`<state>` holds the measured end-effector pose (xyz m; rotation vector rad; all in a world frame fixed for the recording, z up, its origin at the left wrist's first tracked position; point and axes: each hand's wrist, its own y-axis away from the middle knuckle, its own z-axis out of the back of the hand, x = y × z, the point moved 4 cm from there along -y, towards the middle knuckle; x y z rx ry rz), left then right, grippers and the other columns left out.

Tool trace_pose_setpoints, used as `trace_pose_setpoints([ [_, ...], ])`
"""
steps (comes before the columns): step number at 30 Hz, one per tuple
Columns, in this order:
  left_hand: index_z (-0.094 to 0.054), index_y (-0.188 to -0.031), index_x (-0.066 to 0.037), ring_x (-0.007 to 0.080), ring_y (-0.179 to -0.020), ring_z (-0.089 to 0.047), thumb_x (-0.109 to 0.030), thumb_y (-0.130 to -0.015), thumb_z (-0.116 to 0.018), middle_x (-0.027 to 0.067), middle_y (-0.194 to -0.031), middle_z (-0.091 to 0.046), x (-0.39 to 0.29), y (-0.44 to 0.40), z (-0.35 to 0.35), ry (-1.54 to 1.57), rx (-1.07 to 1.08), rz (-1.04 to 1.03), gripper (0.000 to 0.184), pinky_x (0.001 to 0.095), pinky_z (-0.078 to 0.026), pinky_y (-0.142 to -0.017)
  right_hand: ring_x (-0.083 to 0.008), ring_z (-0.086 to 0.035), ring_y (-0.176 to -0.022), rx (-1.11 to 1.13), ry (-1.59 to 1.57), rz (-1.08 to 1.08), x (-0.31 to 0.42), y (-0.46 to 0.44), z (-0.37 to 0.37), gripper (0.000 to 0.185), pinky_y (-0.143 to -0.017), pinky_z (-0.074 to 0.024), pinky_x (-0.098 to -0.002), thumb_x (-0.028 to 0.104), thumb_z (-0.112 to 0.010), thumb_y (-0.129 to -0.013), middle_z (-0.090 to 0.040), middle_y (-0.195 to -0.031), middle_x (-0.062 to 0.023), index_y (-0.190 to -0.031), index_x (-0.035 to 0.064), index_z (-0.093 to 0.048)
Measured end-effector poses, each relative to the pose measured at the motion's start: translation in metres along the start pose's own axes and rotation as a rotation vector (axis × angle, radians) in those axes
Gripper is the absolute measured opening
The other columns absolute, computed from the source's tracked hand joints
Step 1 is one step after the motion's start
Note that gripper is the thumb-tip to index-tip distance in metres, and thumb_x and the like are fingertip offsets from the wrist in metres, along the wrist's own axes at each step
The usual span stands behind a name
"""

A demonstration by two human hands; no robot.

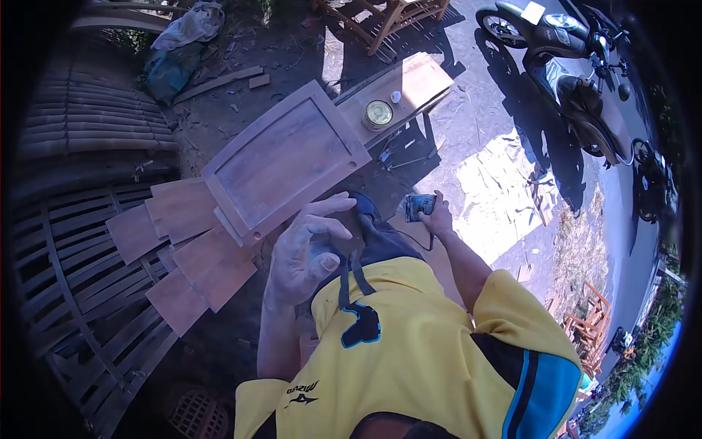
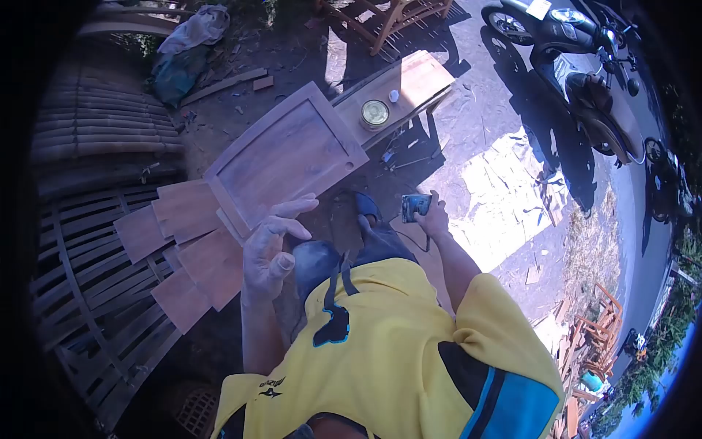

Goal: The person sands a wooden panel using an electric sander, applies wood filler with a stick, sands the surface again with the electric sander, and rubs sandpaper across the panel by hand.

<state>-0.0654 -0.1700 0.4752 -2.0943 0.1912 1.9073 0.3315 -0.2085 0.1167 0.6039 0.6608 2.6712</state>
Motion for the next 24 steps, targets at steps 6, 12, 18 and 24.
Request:
trace_pose_setpoints([
  [6,-0.077,-0.103,-0.007,0.0477,-0.134,-0.062,-0.041,-0.094,-0.082,0.0242,-0.129,-0.073,-0.122,-0.041,-0.12,0.564,0.581,-0.316,0.035,0.0626,-0.034,-0.123,-0.0491,-0.07,-0.11,-0.001,-0.017,-0.1,-0.044,0.016,-0.001,0.104,-0.096,-0.0588,-0.0553,0.033,-0.088,-0.078,-0.057,-0.13,-0.0299,-0.16,0.0165,-0.027],
  [12,-0.072,-0.122,-0.009,0.0491,-0.122,-0.067,-0.031,-0.112,-0.058,0.0279,-0.124,-0.073,-0.119,-0.032,-0.133,0.982,0.494,-0.859,0.028,0.0661,-0.049,-0.101,-0.0458,-0.07,-0.11,-0.19,-0.094,-0.161,-0.049,0.046,0.025,0.099,-0.094,-0.0595,-0.054,0.034,-0.088,-0.077,-0.06,-0.129,-0.0274,-0.157,0.0144,-0.033],
  [18,-0.075,-0.112,-0.008,0.0385,-0.134,-0.062,-0.029,-0.091,-0.083,0.0185,-0.134,-0.07,-0.08,0.012,-0.085,0.123,0.595,-0.255,0.031,0.0581,-0.039,-0.121,-0.0466,-0.068,-0.112,-0.313,-0.069,0.078,0.01,0.066,0.056,0.097,-0.095,-0.0577,-0.0554,0.03,-0.088,-0.078,-0.058,-0.132,-0.025,-0.158,0.0123,-0.035],
  [24,-0.054,-0.148,-0.013,0.0391,-0.141,-0.052,-0.032,-0.093,-0.078,0.0162,-0.152,-0.053,0.096,0.128,-0.012,-0.551,-0.029,0.332,0.063,0.0501,-0.041,-0.121,-0.0431,-0.067,-0.122,-0.108,-0.067,0.606,0.15,0.072,0.039,0.098,-0.096,-0.0585,-0.0525,0.026,-0.091,-0.075,-0.058,-0.143,-0.0208,-0.156,0.0101,-0.039],
])
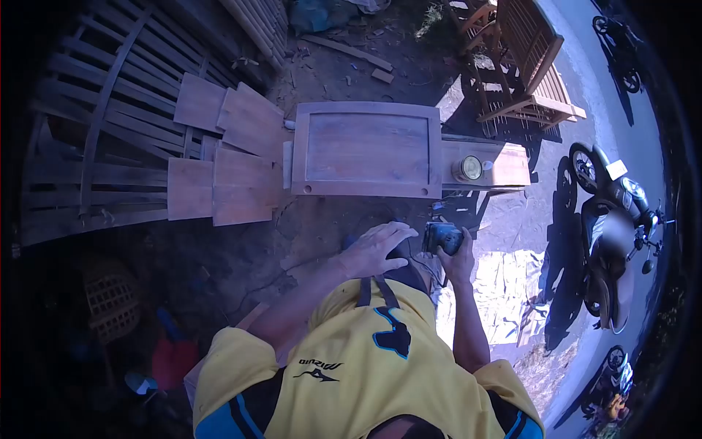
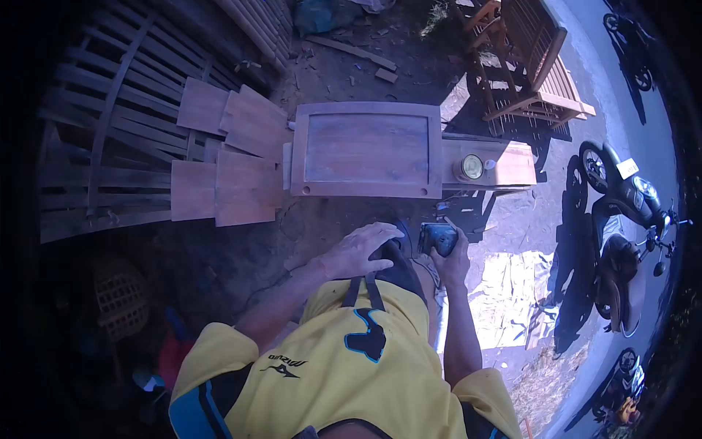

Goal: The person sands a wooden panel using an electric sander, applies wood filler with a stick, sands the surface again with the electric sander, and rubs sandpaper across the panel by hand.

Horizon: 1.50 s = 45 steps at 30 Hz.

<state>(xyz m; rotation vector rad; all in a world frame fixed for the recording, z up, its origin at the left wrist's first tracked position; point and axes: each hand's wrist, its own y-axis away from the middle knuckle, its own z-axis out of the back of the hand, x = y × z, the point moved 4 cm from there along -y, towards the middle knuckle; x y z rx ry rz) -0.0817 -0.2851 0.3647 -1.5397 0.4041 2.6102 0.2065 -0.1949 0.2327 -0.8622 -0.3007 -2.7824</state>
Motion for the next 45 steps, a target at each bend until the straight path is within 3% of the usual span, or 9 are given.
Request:
trace_pose_setpoints([
  [5,-0.032,-0.167,-0.02,0.0431,-0.154,-0.037,-0.023,-0.088,-0.08,0.0198,-0.167,-0.033,0.06,0.061,-0.018,-0.185,-0.27,0.188,0.092,0.0517,-0.032,-0.129,-0.0461,-0.067,-0.119,0.232,0.037,0.48,0.136,-0.027,-0.054,0.104,-0.096,-0.0581,-0.052,0.03,-0.092,-0.074,-0.06,-0.139,-0.0242,-0.158,0.0054,-0.036],
  [11,-0.036,-0.165,-0.02,0.0464,-0.146,-0.046,-0.01,-0.079,-0.084,0.0229,-0.162,-0.034,0.114,0.095,-0.047,-0.346,-0.51,0.43,0.098,0.0574,-0.043,-0.12,-0.0443,-0.067,-0.124,0.708,-0.025,0.822,0.238,-0.009,-0.116,0.117,-0.097,-0.0602,-0.0507,0.032,-0.092,-0.071,-0.057,-0.149,-0.0249,-0.164,0.0074,-0.026],
  [23,-0.051,-0.143,-0.008,0.0461,-0.128,-0.057,-0.029,-0.069,-0.094,0.0225,-0.135,-0.049,0.116,0.147,-0.045,-0.081,-0.703,0.646,0.088,0.0533,-0.052,-0.106,-0.0472,-0.065,-0.127,1.384,0.054,0.836,0.275,0.002,-0.156,0.114,-0.108,-0.0531,-0.0505,0.034,-0.088,-0.079,-0.064,-0.14,-0.0299,-0.168,0.0087,-0.022],
  [25,-0.055,-0.139,-0.012,0.0428,-0.122,-0.062,-0.037,-0.067,-0.094,0.0179,-0.129,-0.052,0.147,0.158,-0.056,-0.044,-0.747,0.656,0.085,0.054,-0.051,-0.103,-0.0467,-0.062,-0.133,1.553,0.051,0.599,0.274,-0.006,-0.162,0.108,-0.113,-0.0505,-0.05,0.038,-0.086,-0.085,-0.063,-0.144,-0.0292,-0.169,0.0126,-0.022],
  [29,-0.05,-0.139,-0.012,0.0436,-0.123,-0.062,-0.035,-0.07,-0.093,0.0175,-0.135,-0.053,0.235,0.195,-0.069,0.109,-0.736,0.815,0.085,0.0546,-0.052,-0.102,-0.0387,-0.073,-0.12,1.205,-0.011,0.378,0.232,-0.032,-0.173,0.085,-0.101,-0.0587,-0.0474,0.039,-0.079,-0.095,-0.069,-0.135,-0.0266,-0.163,0.0102,-0.037],
  [33,-0.05,-0.137,-0.007,0.0431,-0.133,-0.056,-0.036,-0.069,-0.094,0.0197,-0.137,-0.055,0.36,0.243,-0.083,0.244,-0.709,1.123,0.086,0.0562,-0.052,-0.105,-0.0262,-0.078,-0.093,0.782,0.115,0.002,0.037,-0.044,-0.183,0.062,-0.078,-0.0619,-0.0376,0.022,-0.073,-0.1,-0.076,-0.114,-0.0236,-0.153,-0.0015,-0.049],
  [37,-0.051,-0.142,-0.015,0.0444,-0.128,-0.057,-0.033,-0.067,-0.094,0.0161,-0.139,-0.053,0.505,0.286,-0.11,0.11,-0.775,1.365,0.088,0.0559,-0.054,-0.102,-0.0293,-0.078,-0.081,0.802,0.344,-0.707,-0.133,0.048,-0.133,0.056,-0.063,-0.0642,-0.0389,0.015,-0.077,-0.095,-0.073,-0.098,-0.018,-0.145,0.0012,-0.055],
  [41,-0.052,-0.144,-0.014,0.0459,-0.127,-0.057,-0.03,-0.069,-0.096,0.0182,-0.136,-0.052,0.611,0.324,-0.122,0.026,-0.84,1.467,0.089,0.0564,-0.056,-0.102,-0.0272,-0.08,-0.078,1.184,0.737,-0.419,-0.189,0.12,-0.107,0.056,-0.064,-0.0656,-0.0373,0.021,-0.082,-0.092,-0.079,-0.098,-0.0218,-0.14,0.0007,-0.061],
  [45,-0.052,-0.136,-0.013,0.0457,-0.124,-0.059,-0.026,-0.07,-0.094,0.0187,-0.135,-0.054,0.679,0.342,-0.122,-0.047,-0.849,1.532,0.079,0.0562,-0.054,-0.103,-0.0237,-0.079,-0.084,1.023,0.513,-0.845,-0.186,0.12,-0.144,0.05,-0.067,-0.065,-0.0345,0.021,-0.076,-0.098,-0.078,-0.104,-0.0203,-0.141,0.0,-0.061],
])
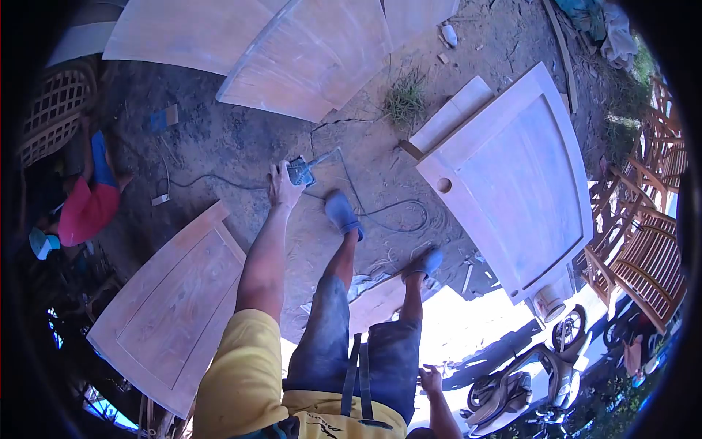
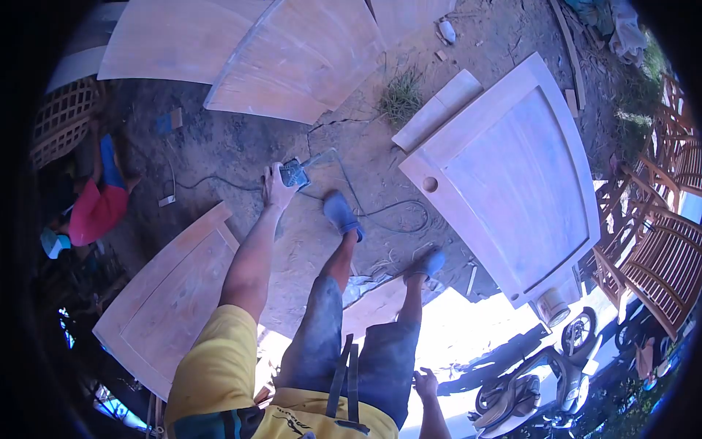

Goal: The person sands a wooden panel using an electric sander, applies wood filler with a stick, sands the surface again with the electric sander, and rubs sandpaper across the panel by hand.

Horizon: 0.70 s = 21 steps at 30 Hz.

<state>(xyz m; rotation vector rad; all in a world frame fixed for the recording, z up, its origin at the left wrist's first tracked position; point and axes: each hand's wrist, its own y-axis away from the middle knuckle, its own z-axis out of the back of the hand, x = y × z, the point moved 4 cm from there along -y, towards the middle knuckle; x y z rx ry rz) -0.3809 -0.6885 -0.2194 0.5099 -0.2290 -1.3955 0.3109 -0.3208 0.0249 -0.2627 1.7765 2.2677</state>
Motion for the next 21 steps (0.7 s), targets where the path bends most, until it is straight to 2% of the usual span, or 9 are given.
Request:
trace_pose_setpoints([
  [4,-0.053,-0.134,-0.011,0.0429,-0.124,-0.059,-0.024,-0.071,-0.092,0.0189,-0.131,-0.058,0.019,-0.04,-0.019,-0.002,-0.07,-0.031,0.074,0.0537,-0.052,-0.103,-0.0266,-0.079,-0.085,-0.005,-0.137,0.06,0.026,-0.044,0.003,0.05,-0.068,-0.0646,-0.0357,0.02,-0.069,-0.098,-0.075,-0.102,-0.0193,-0.142,-0.0016,-0.06],
  [8,-0.055,-0.133,-0.01,0.0406,-0.123,-0.059,-0.025,-0.072,-0.091,0.0194,-0.129,-0.061,0.034,-0.064,-0.029,-0.015,-0.175,-0.053,0.073,0.0514,-0.05,-0.105,-0.0255,-0.078,-0.081,-0.042,-0.277,0.02,0.008,-0.067,0.004,0.049,-0.065,-0.0623,-0.0341,0.019,-0.069,-0.098,-0.074,-0.099,-0.0185,-0.141,-0.0026,-0.06],
  [9,-0.056,-0.134,-0.01,0.0403,-0.123,-0.059,-0.026,-0.072,-0.091,0.0196,-0.128,-0.061,0.036,-0.07,-0.032,-0.014,-0.194,-0.057,0.073,0.0513,-0.05,-0.105,-0.0238,-0.076,-0.078,-0.041,-0.278,-0.021,0.004,-0.07,0.001,0.039,-0.064,-0.061,-0.0349,0.014,-0.066,-0.104,-0.072,-0.095,-0.0132,-0.141,0.0007,-0.06],
  [12,-0.055,-0.135,-0.008,0.0394,-0.124,-0.06,-0.027,-0.075,-0.091,0.0188,-0.129,-0.062,0.048,-0.083,-0.043,-0.048,-0.226,-0.074,0.073,0.0512,-0.05,-0.106,-0.0221,-0.076,-0.077,-0.034,-0.234,-0.053,-0.025,-0.088,-0.009,0.038,-0.064,-0.0611,-0.0343,0.013,-0.068,-0.104,-0.073,-0.094,-0.0126,-0.139,0.0005,-0.061],
  [14,-0.055,-0.137,-0.009,0.0377,-0.122,-0.062,-0.033,-0.079,-0.092,0.0183,-0.131,-0.062,0.065,-0.097,-0.054,-0.125,-0.216,-0.077,0.072,0.0506,-0.052,-0.103,-0.0227,-0.08,-0.079,-0.034,-0.172,0.034,-0.038,-0.107,-0.015,0.049,-0.067,-0.0636,-0.0349,0.026,-0.071,-0.098,-0.08,-0.095,-0.0223,-0.138,-0.0034,-0.063],
  [18,-0.055,-0.142,-0.01,0.0389,-0.121,-0.063,-0.048,-0.082,-0.089,0.0178,-0.13,-0.065,0.102,-0.13,-0.074,-0.312,-0.283,-0.159,0.079,0.0532,-0.052,-0.102,-0.0279,-0.079,-0.087,-0.104,-0.031,0.022,-0.011,-0.154,-0.008,0.053,-0.087,-0.0592,-0.0398,0.036,-0.068,-0.096,-0.08,-0.088,-0.0147,-0.134,-0.0004,-0.065],
  [19,-0.054,-0.144,-0.01,0.039,-0.121,-0.063,-0.05,-0.082,-0.089,0.0182,-0.132,-0.064,0.104,-0.133,-0.076,-0.313,-0.247,-0.143,0.081,0.0532,-0.052,-0.102,-0.029,-0.078,-0.089,-0.116,-0.067,0.037,-0.007,-0.173,-0.006,0.053,-0.088,-0.0589,-0.0405,0.036,-0.068,-0.096,-0.08,-0.09,-0.0151,-0.135,0.0006,-0.065],
  [20,-0.053,-0.145,-0.009,0.0391,-0.122,-0.063,-0.051,-0.082,-0.089,0.0186,-0.133,-0.064,0.104,-0.138,-0.075,-0.319,-0.221,-0.121,0.083,0.0533,-0.053,-0.102,-0.0247,-0.079,-0.084,-0.165,-0.014,0.072,-0.004,-0.197,-0.004,0.049,-0.08,-0.0614,-0.0386,0.033,-0.071,-0.1,-0.08,-0.095,-0.0169,-0.139,0.0037,-0.064],
  [21,-0.051,-0.146,-0.009,0.039,-0.123,-0.063,-0.053,-0.083,-0.088,0.0192,-0.135,-0.063,0.11,-0.146,-0.079,-0.351,-0.202,-0.131,0.085,0.0538,-0.052,-0.102,-0.0271,-0.079,-0.087,-0.198,0.005,0.098,0.003,-0.217,0.002,0.049,-0.083,-0.0607,-0.0396,0.033,-0.071,-0.1,-0.08,-0.097,-0.0168,-0.138,0.0037,-0.064],
])
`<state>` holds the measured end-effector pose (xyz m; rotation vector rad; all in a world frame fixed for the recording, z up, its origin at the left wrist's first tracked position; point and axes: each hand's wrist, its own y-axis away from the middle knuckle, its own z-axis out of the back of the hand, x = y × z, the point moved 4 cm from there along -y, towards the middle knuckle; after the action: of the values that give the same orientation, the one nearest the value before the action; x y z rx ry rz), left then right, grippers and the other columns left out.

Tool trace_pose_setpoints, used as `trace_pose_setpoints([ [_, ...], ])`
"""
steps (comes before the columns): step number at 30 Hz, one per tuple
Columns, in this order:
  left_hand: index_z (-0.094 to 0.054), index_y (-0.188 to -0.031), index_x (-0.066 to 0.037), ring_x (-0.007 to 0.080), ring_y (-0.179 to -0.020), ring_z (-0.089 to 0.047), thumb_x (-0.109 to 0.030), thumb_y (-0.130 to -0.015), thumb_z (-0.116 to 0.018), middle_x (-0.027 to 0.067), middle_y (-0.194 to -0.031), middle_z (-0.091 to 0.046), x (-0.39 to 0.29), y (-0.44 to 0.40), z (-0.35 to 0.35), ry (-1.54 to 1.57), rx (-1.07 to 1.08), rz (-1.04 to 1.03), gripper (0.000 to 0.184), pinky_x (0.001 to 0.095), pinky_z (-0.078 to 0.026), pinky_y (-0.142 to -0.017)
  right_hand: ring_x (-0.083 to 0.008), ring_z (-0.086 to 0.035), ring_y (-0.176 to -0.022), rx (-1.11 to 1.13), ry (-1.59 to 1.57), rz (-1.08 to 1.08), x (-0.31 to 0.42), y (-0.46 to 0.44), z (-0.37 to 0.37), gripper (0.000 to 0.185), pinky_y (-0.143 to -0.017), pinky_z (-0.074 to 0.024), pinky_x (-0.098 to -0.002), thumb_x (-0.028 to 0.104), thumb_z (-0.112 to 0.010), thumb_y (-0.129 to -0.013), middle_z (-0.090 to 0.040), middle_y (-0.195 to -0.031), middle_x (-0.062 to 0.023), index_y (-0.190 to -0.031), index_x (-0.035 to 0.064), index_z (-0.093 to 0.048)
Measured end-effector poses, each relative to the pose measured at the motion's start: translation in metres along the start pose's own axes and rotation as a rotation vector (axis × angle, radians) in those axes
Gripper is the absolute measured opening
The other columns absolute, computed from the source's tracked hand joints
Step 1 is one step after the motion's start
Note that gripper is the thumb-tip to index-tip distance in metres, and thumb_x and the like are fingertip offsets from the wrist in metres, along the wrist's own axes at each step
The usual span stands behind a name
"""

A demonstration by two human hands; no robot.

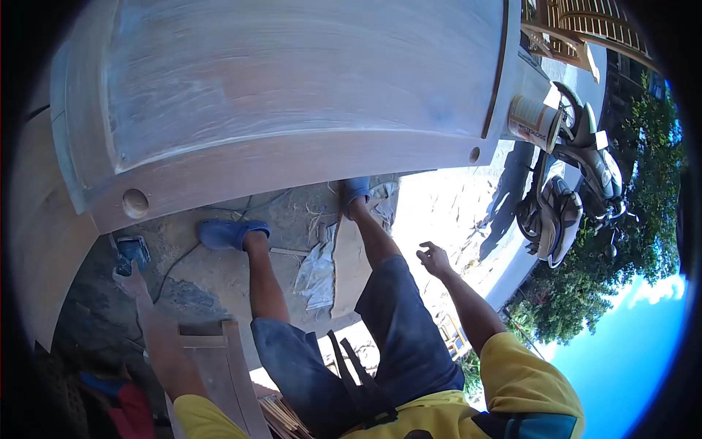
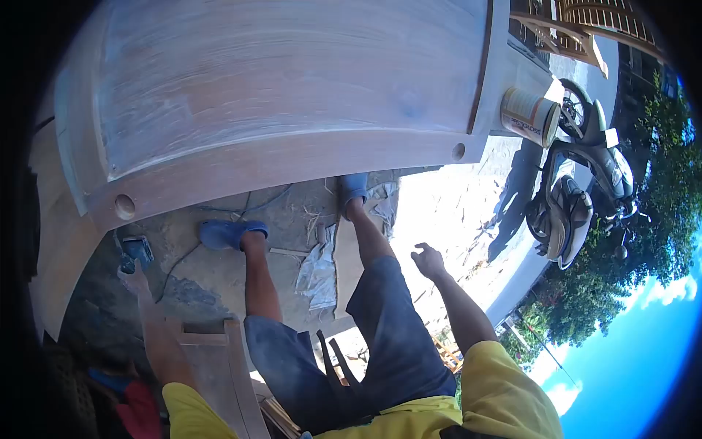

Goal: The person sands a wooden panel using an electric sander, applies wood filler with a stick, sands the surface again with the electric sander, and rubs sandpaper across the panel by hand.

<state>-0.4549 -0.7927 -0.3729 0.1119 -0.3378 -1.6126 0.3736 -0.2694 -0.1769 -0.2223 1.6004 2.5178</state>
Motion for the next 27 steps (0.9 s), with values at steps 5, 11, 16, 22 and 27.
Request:
trace_pose_setpoints([
  [5,-0.042,-0.154,-0.008,0.0409,-0.128,-0.062,-0.055,-0.085,-0.086,0.0219,-0.14,-0.062,-0.006,-0.005,-0.011,-0.121,-0.029,-0.042,0.094,0.0538,-0.051,-0.105,-0.0374,-0.075,-0.106,-0.188,0.023,0.112,0.028,-0.115,0.016,0.047,-0.092,-0.0587,-0.047,0.032,-0.07,-0.097,-0.077,-0.11,-0.0212,-0.137,0.0086,-0.065],
  [11,-0.033,-0.16,-0.004,0.047,-0.132,-0.058,-0.05,-0.083,-0.09,0.028,-0.149,-0.054,-0.006,-0.016,-0.006,-0.224,-0.015,-0.14,0.106,0.0554,-0.049,-0.111,-0.0389,-0.072,-0.111,-0.498,0.147,0.161,0.054,-0.276,0.047,0.043,-0.092,-0.0583,-0.0498,0.027,-0.07,-0.096,-0.073,-0.124,-0.022,-0.134,0.008,-0.065],
  [16,-0.03,-0.162,-0.003,0.0463,-0.135,-0.056,-0.039,-0.08,-0.094,0.0273,-0.15,-0.053,-0.012,-0.014,-0.017,-0.121,-0.003,0.138,0.11,0.0547,-0.048,-0.114,-0.0392,-0.072,-0.112,-0.619,0.102,0.196,0.034,-0.332,0.041,0.042,-0.093,-0.0581,-0.0498,0.027,-0.069,-0.096,-0.073,-0.125,-0.0212,-0.134,0.0086,-0.066],
  [22,-0.033,-0.16,-0.003,0.0446,-0.134,-0.057,-0.039,-0.082,-0.092,0.0267,-0.148,-0.055,-0.031,0.016,-0.027,-0.184,-0.064,0.028,0.104,0.0534,-0.048,-0.113,-0.0397,-0.071,-0.114,-0.706,-0.02,0.262,-0.005,-0.286,0.009,0.04,-0.094,-0.0579,-0.0498,0.026,-0.068,-0.096,-0.073,-0.126,-0.0202,-0.133,0.0094,-0.067],
  [27,-0.036,-0.158,-0.003,0.0432,-0.133,-0.058,-0.039,-0.084,-0.091,0.0261,-0.147,-0.057,-0.05,0.045,-0.037,-0.167,-0.077,0.013,0.099,0.0523,-0.049,-0.113,-0.0401,-0.071,-0.115,-0.759,-0.062,0.281,-0.013,-0.28,0.001,0.039,-0.095,-0.0578,-0.0498,0.026,-0.068,-0.096,-0.072,-0.127,-0.0195,-0.132,0.01,-0.068],
])
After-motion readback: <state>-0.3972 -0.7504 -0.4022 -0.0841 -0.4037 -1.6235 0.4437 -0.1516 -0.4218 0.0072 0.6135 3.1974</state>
